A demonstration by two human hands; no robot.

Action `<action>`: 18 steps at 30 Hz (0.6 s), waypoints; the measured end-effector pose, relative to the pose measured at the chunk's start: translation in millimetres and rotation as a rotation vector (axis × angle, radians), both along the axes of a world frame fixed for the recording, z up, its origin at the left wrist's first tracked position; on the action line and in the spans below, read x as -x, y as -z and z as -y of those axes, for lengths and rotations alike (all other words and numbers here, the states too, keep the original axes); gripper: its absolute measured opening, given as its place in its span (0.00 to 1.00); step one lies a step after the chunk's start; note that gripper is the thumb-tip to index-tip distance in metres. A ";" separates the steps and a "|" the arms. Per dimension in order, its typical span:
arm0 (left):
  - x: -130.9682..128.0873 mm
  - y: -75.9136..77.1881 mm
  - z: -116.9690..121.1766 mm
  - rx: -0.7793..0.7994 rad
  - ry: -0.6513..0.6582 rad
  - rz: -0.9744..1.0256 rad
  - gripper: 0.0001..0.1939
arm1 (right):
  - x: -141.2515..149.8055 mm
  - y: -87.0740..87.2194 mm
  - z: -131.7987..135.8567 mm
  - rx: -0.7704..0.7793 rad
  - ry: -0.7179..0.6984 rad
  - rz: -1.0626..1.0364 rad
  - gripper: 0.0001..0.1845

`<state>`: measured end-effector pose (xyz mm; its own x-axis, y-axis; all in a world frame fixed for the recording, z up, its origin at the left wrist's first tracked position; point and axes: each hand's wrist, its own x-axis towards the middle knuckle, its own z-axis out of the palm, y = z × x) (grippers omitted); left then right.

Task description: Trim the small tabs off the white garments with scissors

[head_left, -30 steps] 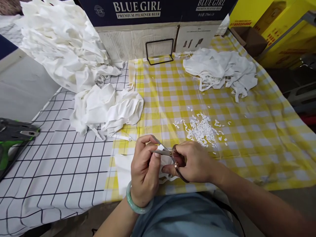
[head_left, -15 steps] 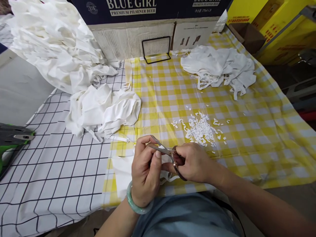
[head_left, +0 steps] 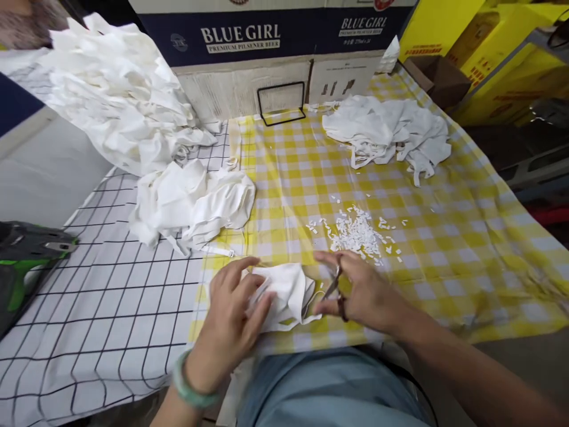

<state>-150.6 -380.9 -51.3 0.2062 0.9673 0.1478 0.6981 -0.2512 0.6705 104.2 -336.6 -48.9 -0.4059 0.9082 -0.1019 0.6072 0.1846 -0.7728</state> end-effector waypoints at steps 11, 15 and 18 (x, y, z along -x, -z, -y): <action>-7.2 -37.5 -61.7 -0.221 -0.006 0.182 0.05 | 66.2 -23.4 -44.4 0.053 0.198 -0.540 0.15; -75.5 -94.1 -184.3 -0.468 -0.085 0.308 0.09 | -4.7 -94.9 -148.8 -0.249 0.457 -0.513 0.17; -119.1 -89.9 -214.7 -0.338 -0.140 0.423 0.21 | -54.6 -108.9 -186.1 -0.412 0.679 -0.190 0.22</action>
